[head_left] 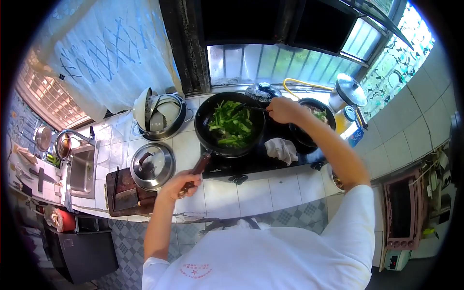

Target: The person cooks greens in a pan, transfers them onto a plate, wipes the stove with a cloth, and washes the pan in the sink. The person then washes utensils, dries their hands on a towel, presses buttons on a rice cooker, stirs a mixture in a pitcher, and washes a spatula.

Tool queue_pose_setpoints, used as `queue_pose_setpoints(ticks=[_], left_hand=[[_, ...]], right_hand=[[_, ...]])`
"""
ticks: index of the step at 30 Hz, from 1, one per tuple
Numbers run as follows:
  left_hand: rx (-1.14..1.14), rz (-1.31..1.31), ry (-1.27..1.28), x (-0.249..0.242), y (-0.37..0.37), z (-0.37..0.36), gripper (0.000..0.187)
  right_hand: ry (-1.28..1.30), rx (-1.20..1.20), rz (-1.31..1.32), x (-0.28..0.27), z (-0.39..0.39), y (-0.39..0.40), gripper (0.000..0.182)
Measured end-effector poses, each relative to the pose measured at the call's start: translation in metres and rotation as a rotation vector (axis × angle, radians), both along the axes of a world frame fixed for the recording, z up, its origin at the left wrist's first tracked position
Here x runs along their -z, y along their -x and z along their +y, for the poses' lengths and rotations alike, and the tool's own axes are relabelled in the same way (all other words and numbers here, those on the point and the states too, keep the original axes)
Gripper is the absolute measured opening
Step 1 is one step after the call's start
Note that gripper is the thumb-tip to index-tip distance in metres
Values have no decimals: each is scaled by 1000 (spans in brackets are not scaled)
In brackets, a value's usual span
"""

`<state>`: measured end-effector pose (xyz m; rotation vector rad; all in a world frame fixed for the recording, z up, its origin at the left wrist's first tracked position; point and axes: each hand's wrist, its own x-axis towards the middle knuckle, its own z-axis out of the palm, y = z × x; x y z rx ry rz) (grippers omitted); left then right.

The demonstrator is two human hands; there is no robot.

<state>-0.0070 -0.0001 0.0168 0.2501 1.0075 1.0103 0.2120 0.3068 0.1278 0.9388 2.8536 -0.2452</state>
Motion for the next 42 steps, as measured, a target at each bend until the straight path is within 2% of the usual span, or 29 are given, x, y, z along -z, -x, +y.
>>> queue_pose_setpoints(ticks=[4, 8, 11, 14, 17, 19, 21, 22, 23, 25, 26, 27, 29, 32, 35, 37, 39, 42], left_hand=[[-78, -24, -28, 4, -37, 2, 25], [-184, -37, -41, 1, -60, 8, 20], [-211, -56, -68, 4, -64, 8, 20], [-176, -34, -72, 7, -69, 7, 14], [-172, -24, -71, 10, -73, 8, 15], [-188, -30, -75, 11, -76, 9, 16], [-213, -38, -82, 10, -78, 10, 17], [-214, -31, -70, 8, -78, 10, 17], [-214, -22, -55, 6, -78, 9, 17], [-216, -25, -64, 6, -77, 9, 16], [-214, -31, -68, 7, -77, 9, 16], [-217, -36, -69, 9, -78, 9, 16], [-198, -57, -85, 10, -76, 9, 18], [-213, -75, -76, 9, -81, 10, 20], [-218, -65, -81, 6, -84, 10, 20], [-214, -66, -82, 5, -85, 10, 20], [-212, -70, -85, 6, -86, 10, 20], [-224, -74, -101, 8, -86, 8, 19]], right_hand=[[126, 109, 162, 42, -12, 15, 25], [171, -19, 284, 53, -45, 7, 26], [268, -29, 127, 18, -59, -13, 25], [151, -23, 18, -5, -61, -28, 22], [46, 100, -114, 1, -54, -23, 21], [-11, 143, -20, 44, -35, -10, 20], [76, 174, 240, 62, -47, 3, 21], [118, 113, 320, 64, -54, 6, 24], [115, 108, 321, 61, -57, 4, 24], [285, -14, 200, 40, -65, -5, 27], [205, -24, 85, 24, -69, -12, 28], [204, -26, 79, 12, -70, -20, 28], [-1, -76, -37, -8, -70, -36, 27], [-76, -9, -108, -55, -81, -48, 27], [-50, -47, -205, -72, -76, -51, 25], [-18, -128, -231, -48, -70, -43, 22], [10, 59, -45, -13, -69, -29, 19], [-45, 94, 63, 33, -65, -9, 22]])
